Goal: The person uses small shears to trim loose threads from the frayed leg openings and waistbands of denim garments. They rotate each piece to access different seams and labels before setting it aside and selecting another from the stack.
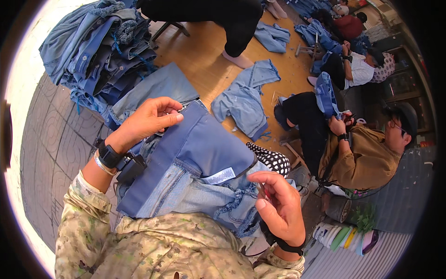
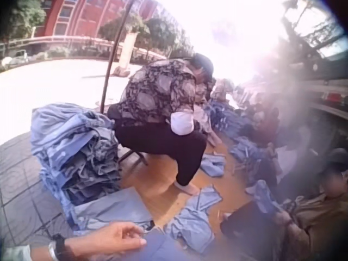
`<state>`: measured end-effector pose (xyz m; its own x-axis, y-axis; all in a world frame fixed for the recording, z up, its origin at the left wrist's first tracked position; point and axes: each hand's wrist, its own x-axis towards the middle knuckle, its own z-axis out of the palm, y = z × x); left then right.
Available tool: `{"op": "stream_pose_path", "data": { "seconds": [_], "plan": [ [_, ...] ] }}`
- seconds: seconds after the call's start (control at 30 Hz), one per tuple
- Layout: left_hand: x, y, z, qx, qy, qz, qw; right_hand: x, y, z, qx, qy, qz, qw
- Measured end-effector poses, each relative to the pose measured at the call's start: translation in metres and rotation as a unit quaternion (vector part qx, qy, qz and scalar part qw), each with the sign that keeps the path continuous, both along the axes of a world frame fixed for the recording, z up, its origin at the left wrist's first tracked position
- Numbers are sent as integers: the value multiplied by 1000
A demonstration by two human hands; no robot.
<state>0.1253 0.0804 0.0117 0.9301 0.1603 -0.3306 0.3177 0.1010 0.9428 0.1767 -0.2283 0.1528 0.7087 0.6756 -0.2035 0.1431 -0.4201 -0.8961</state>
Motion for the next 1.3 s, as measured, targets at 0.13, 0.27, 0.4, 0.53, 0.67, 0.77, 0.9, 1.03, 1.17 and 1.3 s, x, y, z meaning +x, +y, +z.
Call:
{"op": "stream_pose_path", "data": {
  "seconds": [0.13, 0.27, 0.4, 0.53, 0.67, 0.77, 0.9, 1.03, 1.17, 1.3],
  "plan": [
    [24, -6, -14, -55, -1, -19, 998, 30, 44, -3, -6, -52, 74, 996],
    [25, -8, -17, -148, -11, 4, 989, 58, 85, -26, 33, -147, 130, 980],
    [18, -15, -9, -206, -9, 37, 978, 76, 113, -54, 9, -219, 125, 968],
    [10, -24, 0, -219, -16, 69, 973, 80, 121, -70, 2, -235, 157, 959],
    [8, -31, 1, -219, -38, 103, 970, 79, 120, -77, 20, -241, 146, 959],
    [9, -33, -1, -241, -46, 116, 962, 78, 119, -79, 14, -241, 130, 962],
    [8, -35, 1, -252, -37, 127, 959, 79, 116, -82, -8, -249, 144, 958],
    [6, -35, -1, -230, -36, 114, 966, 76, 116, -84, 0, -251, 138, 958],
    [6, -36, -2, -239, -41, 116, 963, 77, 116, -89, 20, -259, 133, 957],
    [5, -36, -3, -240, -49, 112, 963, 78, 116, -88, 20, -254, 138, 957]
  ]
}}
